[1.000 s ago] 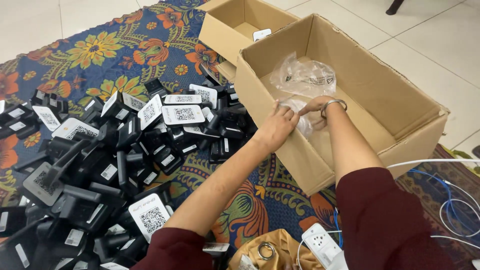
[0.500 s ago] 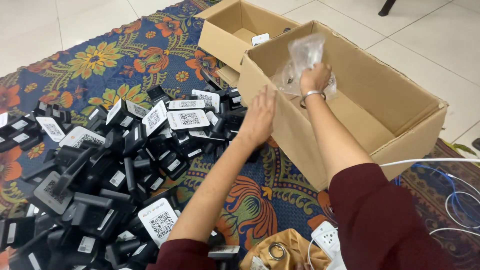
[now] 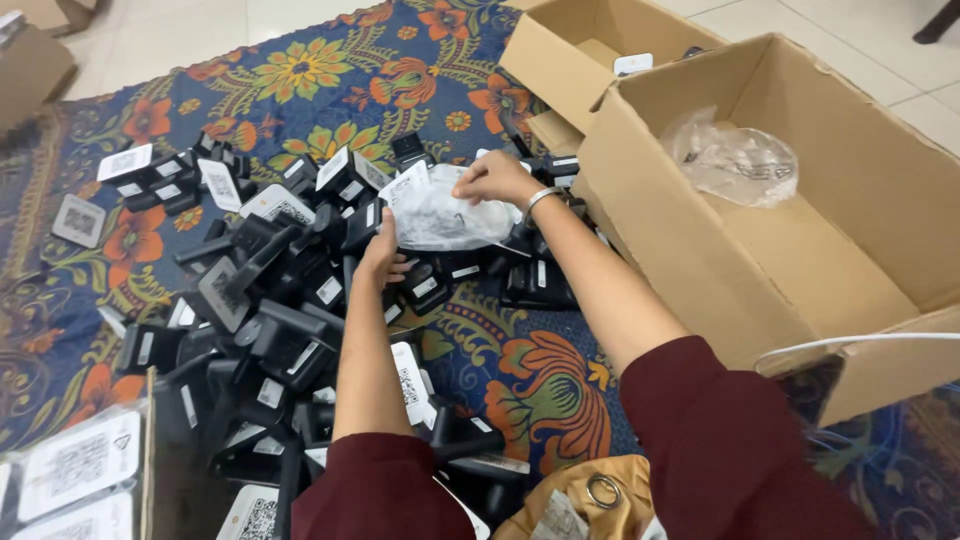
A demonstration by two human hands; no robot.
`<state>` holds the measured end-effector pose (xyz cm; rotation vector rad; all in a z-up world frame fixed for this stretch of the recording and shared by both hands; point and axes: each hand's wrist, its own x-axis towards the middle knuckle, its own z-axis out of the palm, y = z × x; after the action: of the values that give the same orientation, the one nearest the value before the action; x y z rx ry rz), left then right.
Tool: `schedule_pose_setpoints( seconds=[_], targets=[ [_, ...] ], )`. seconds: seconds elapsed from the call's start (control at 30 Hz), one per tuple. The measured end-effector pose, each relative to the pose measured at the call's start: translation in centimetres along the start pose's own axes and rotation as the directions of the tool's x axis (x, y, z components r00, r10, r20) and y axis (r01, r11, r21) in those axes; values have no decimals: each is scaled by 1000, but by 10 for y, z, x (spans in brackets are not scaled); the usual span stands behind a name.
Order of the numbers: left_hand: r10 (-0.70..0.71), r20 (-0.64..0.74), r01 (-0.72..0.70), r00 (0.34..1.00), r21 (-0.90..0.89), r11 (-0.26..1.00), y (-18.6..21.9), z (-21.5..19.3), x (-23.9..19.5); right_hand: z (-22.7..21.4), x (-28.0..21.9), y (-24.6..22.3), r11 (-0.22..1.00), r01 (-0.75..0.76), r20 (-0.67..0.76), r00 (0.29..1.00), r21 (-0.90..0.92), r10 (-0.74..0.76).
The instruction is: The person packs QR-coded electronic items and accessories into cardboard boxes on a bed.
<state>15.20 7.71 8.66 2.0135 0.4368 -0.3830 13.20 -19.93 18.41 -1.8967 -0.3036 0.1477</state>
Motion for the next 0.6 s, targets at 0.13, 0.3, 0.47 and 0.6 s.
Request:
schedule_pose_setpoints(
  seconds=[0.13,0.3,0.47,0.6],
  targets=[
    [11,353,44,936,-149,988,-15,-31,-1,28,31,32,994,-102,-13,995,46,103],
    [267,228,-120,936,-506,854,-17,-44,-7,41,30,45,990,-129,-245,963,-50,113],
    [262,64,-185,963,-548,816,-37,-42,13,40,26,51,979,-26,-196,980,-203,-15],
    [274,2,-226,962,-561,796,-43,-39,27,37,28,66,981,-111,2,994,-160,113]
  ],
)
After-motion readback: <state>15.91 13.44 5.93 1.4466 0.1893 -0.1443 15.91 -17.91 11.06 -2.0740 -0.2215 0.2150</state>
